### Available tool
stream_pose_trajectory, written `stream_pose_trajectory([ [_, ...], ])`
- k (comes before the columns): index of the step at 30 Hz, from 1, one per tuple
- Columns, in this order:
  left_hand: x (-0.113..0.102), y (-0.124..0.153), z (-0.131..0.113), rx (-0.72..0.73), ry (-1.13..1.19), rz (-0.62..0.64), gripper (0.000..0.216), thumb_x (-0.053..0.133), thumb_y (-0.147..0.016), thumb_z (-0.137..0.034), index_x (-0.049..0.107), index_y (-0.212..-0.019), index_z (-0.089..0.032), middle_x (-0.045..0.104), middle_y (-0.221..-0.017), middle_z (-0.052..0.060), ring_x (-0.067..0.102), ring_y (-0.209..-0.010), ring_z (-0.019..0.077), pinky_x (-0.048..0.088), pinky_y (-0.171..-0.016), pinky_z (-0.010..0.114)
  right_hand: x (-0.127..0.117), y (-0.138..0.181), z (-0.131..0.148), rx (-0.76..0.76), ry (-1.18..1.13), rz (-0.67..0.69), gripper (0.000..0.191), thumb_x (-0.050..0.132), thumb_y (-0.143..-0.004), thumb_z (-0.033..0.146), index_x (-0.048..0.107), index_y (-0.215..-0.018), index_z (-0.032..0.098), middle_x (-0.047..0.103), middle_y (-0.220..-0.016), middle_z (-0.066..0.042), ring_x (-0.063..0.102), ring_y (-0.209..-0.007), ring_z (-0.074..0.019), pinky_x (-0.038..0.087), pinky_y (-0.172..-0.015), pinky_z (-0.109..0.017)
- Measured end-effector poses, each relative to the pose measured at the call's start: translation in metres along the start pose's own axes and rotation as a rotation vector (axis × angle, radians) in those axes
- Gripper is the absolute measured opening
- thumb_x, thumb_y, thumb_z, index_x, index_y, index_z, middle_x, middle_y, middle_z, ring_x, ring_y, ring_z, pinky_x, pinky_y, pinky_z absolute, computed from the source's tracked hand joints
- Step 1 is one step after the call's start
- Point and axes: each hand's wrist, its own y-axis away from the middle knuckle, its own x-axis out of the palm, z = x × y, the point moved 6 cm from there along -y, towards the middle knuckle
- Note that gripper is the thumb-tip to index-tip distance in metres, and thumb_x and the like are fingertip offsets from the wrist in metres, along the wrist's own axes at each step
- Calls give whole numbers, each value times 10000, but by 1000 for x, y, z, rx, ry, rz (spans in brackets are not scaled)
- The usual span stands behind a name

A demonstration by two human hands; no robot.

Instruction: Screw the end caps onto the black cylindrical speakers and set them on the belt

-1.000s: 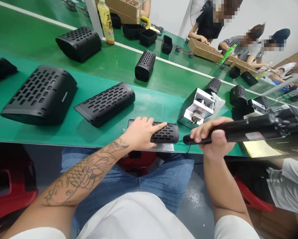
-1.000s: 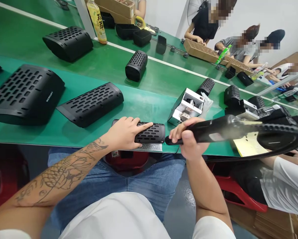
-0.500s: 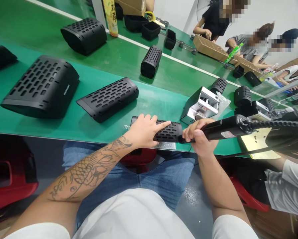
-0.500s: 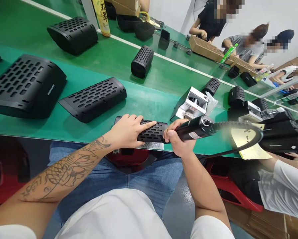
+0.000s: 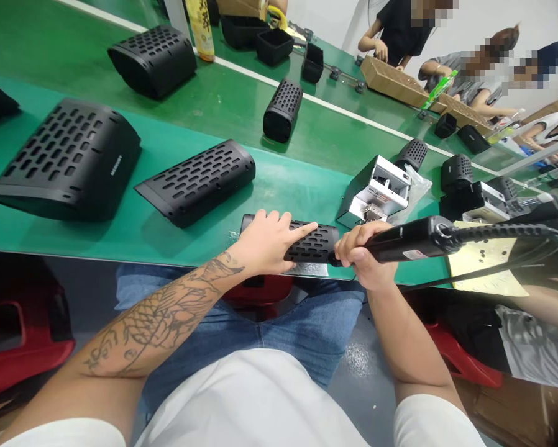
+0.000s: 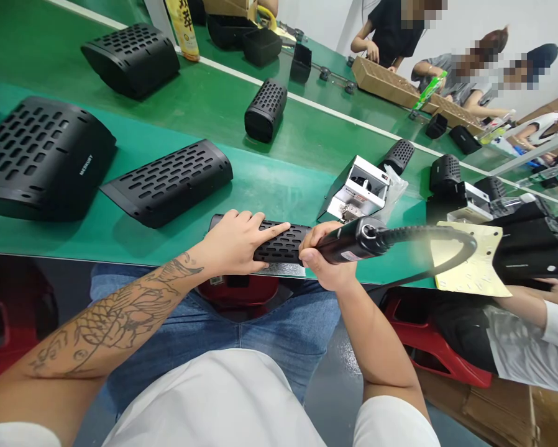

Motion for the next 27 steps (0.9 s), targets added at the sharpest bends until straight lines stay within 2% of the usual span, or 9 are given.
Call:
stream_pose_trajectory([
  [5,1,2,-1,-14,1,-21,1089,967,-1039,-576,513,-2009,-382,785,-1561,252,759,-1314,489,497,-1072,541,-16,-6,8,-10,30,-101,567,1075,-960,706,683,-952,297,596,-578,130,523,-394,-116,594,-488,-291],
  [9,4,0,-6,-74,28,-39,1099,985,-1051,-583,512,-2014,-345,798,-1525,262,774,-1292,493,515,-1099,562,-84,-42,20,-216,167,-477,481,1035,-981,681,732,-1047,314,549,-601,143,556,-413,-144,578,-480,-312],
  [11,5,-1,-10,-86,39,-60,1119,1000,-1046,-589,512,-2015,-318,798,-1548,275,780,-1308,505,538,-1119,582,-118,-61,14,-269,330,-637,477,1032,-954,675,726,-995,311,564,-604,132,581,-436,-160,564,-487,-330],
  [13,5,2,-10,-63,47,-102,1115,1016,-1033,-594,552,-1995,-275,773,-1641,299,771,-1388,531,563,-1178,620,-142,-75,-1,-273,438,-691,527,1000,-946,731,674,-909,319,574,-589,122,584,-438,-172,552,-482,-351],
  [16,5,16,6,-6,86,-217,1004,989,-1045,-606,663,-1912,-220,750,-1725,303,748,-1504,550,541,-1350,705,-158,-81,-24,-213,468,-655,590,994,-917,796,643,-883,324,592,-572,117,591,-428,-183,550,-472,-362],
  [19,15,40,45,9,258,-377,894,890,-1104,-625,679,-1880,-235,732,-1778,262,743,-1584,519,514,-1463,714,-155,-72,-30,-153,448,-615,626,1018,-886,821,651,-899,314,592,-574,124,590,-423,-173,565,-472,-356],
  [22,42,60,83,1,527,-478,1022,885,-1087,-655,520,-1961,-271,600,-1922,235,633,-1766,514,544,-1493,681,-134,-62,-14,-132,371,-586,610,1073,-869,773,699,-945,297,610,-580,128,603,-434,-160,600,-494,-338],
  [25,75,66,96,-10,715,-480,1301,1038,-931,-656,382,-1988,-277,493,-1985,262,520,-1865,555,507,-1527,736,-95,-50,13,-169,162,-524,531,1102,-900,700,775,-1031,302,639,-619,126,615,-451,-149,623,-514,-316],
  [27,92,64,94,-22,789,-477,1389,1100,-858,-598,344,-1980,-283,484,-1976,273,540,-1851,558,497,-1530,761,-57,-43,27,-157,21,-391,549,1071,-914,792,816,-1078,334,640,-635,115,608,-445,-162,624,-502,-335],
])
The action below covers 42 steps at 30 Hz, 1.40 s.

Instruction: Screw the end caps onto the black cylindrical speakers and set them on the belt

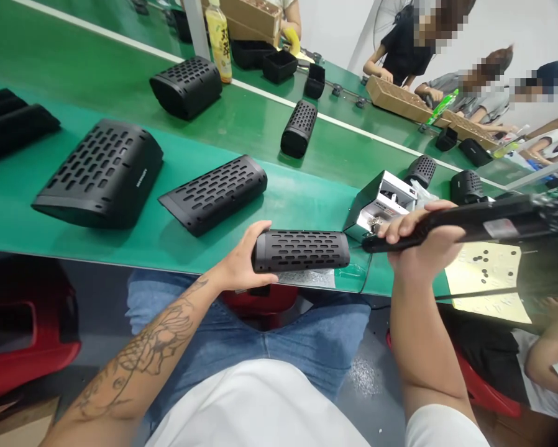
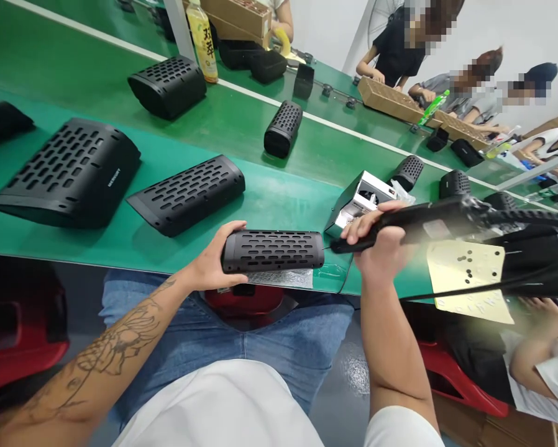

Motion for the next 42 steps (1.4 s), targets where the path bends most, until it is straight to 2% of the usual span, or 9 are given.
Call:
stream_pose_trajectory([
  [4,14,2,3,-16,54,-28,1318,1080,-898,-515,337,-1963,-292,485,-1964,263,546,-1856,527,473,-1551,751,61,39,12,96,-91,209,652,1030,-839,966,839,-1083,393,639,-600,89,536,-391,-191,592,-450,-392],
  [8,15,0,0,-7,61,-29,1298,1078,-912,-538,363,-1969,-300,501,-1958,248,551,-1853,513,480,-1556,730,88,58,-1,131,-140,251,583,1099,-852,842,859,-1059,354,701,-605,76,576,-395,-186,617,-464,-380],
  [12,14,0,-2,3,68,-20,1311,1081,-912,-529,356,-1981,-303,506,-1955,242,561,-1842,506,485,-1553,736,93,59,-14,169,-137,265,611,1138,-833,792,803,-1010,313,728,-626,83,628,-427,-169,643,-495,-340],
  [21,15,-2,-6,18,60,-13,1295,1087,-919,-528,344,-1955,-304,541,-1918,251,584,-1818,513,492,-1541,746,101,63,-20,220,-55,340,676,1119,-849,794,649,-908,312,615,-571,112,519,-390,-130,565,-446,-304],
  [27,13,-3,-7,11,17,-18,1305,1088,-890,-499,349,-1949,-306,570,-1900,234,623,-1781,509,535,-1514,726,106,66,-19,147,-98,421,572,1095,-931,702,671,-948,319,582,-567,125,492,-379,-125,513,-426,-291],
  [31,13,-4,-7,25,10,-15,1300,1091,-880,-491,355,-1935,-307,571,-1893,231,626,-1777,510,533,-1515,721,103,66,-26,188,-77,395,585,1092,-930,711,659,-983,322,578,-589,125,462,-387,-118,498,-421,-297],
  [36,12,-4,-7,32,-4,-17,1301,1100,-871,-504,364,-1924,-294,574,-1882,234,633,-1764,512,546,-1503,712,101,66,-36,245,-36,424,632,1107,-897,680,585,-892,323,534,-545,141,428,-363,-111,476,-403,-297],
  [39,12,-4,-5,0,-9,-9,1323,1109,-859,-525,369,-1930,-296,573,-1889,230,639,-1754,513,561,-1488,712,102,65,-40,256,-48,502,602,1101,-916,639,592,-858,322,551,-553,126,471,-367,-126,478,-403,-313],
  [42,12,-5,-4,-24,3,-9,1344,1117,-849,-562,376,-1940,-303,567,-1900,222,641,-1750,509,572,-1478,707,98,66,-45,242,-29,507,583,1111,-915,633,617,-873,327,554,-579,117,544,-430,-149,507,-449,-327],
])
